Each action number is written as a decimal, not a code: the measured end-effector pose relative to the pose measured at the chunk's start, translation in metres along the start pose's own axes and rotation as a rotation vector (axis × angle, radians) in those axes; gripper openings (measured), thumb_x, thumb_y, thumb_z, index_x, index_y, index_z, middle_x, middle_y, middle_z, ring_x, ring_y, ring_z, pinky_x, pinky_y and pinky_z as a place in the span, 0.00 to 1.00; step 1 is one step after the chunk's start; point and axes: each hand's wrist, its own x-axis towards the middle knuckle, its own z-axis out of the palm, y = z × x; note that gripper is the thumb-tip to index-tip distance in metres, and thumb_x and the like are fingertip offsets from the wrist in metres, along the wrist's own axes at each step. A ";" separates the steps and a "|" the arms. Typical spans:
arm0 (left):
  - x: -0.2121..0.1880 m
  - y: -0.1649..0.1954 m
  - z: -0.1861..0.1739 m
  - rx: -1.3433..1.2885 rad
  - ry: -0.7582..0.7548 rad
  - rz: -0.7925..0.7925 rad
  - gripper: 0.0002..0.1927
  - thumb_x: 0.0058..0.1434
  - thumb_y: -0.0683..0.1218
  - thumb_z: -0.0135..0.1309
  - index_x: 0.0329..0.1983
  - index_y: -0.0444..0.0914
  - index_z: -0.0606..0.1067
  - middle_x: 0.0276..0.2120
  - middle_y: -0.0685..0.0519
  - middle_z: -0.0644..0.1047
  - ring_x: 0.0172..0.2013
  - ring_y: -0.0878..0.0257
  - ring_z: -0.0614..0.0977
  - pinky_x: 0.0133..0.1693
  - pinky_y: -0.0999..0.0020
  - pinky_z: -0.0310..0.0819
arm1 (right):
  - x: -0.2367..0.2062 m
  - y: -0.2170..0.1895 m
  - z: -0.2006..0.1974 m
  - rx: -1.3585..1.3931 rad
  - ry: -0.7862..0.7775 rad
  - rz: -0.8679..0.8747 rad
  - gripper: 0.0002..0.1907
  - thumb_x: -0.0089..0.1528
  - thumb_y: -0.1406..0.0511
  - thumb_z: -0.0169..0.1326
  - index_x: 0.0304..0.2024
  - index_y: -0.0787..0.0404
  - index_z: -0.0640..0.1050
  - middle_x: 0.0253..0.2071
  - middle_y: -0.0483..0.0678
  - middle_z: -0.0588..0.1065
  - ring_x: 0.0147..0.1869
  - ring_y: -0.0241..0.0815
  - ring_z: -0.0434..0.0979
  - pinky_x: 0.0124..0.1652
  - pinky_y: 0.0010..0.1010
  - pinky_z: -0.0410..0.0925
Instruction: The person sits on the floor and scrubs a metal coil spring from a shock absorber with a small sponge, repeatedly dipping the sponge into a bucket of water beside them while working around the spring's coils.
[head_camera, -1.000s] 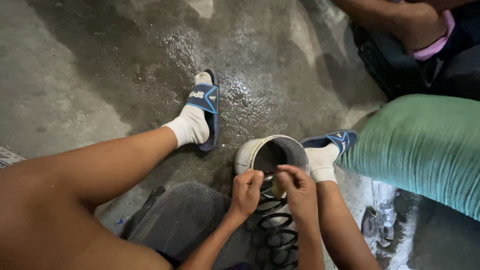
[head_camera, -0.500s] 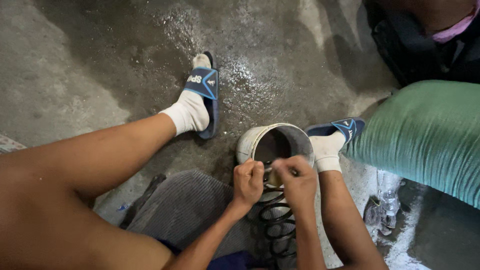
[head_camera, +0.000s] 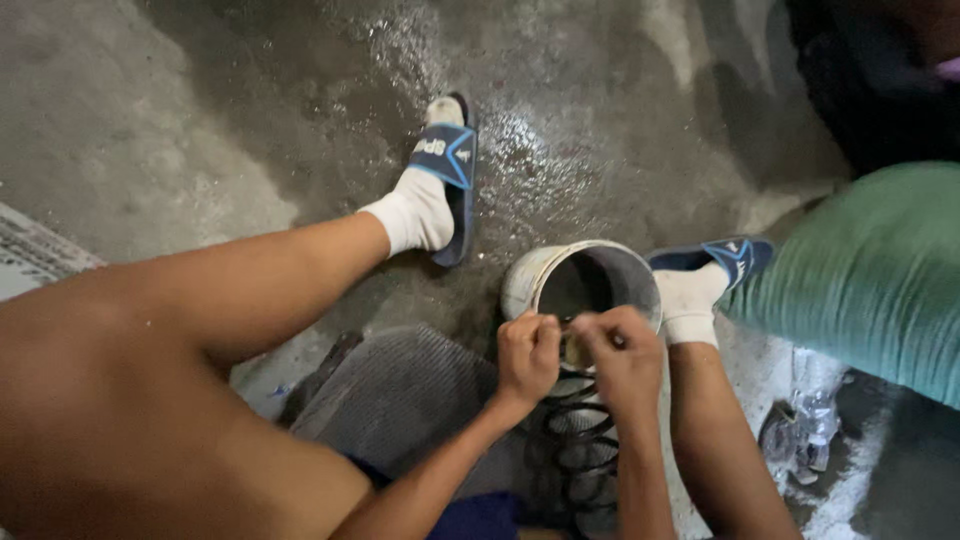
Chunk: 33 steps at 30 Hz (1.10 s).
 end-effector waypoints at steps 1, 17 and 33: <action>-0.001 0.000 0.000 0.034 -0.009 0.015 0.19 0.67 0.45 0.46 0.21 0.31 0.66 0.20 0.39 0.68 0.23 0.44 0.73 0.27 0.52 0.60 | 0.000 0.000 0.000 -0.011 0.027 -0.015 0.05 0.59 0.68 0.63 0.32 0.65 0.81 0.28 0.44 0.76 0.32 0.31 0.73 0.34 0.25 0.67; -0.009 -0.011 0.003 0.010 0.006 -0.078 0.23 0.71 0.50 0.48 0.22 0.32 0.65 0.19 0.39 0.67 0.20 0.46 0.72 0.26 0.52 0.57 | -0.004 0.011 -0.004 -0.062 0.102 0.043 0.07 0.62 0.66 0.63 0.35 0.64 0.81 0.31 0.44 0.77 0.34 0.31 0.73 0.35 0.25 0.67; -0.010 -0.017 -0.002 -0.089 -0.063 -0.078 0.26 0.73 0.50 0.46 0.20 0.32 0.62 0.16 0.49 0.61 0.21 0.63 0.64 0.26 0.60 0.55 | -0.011 0.008 -0.041 0.300 -0.102 0.040 0.14 0.65 0.74 0.53 0.53 0.67 0.78 0.44 0.42 0.76 0.45 0.33 0.76 0.45 0.23 0.70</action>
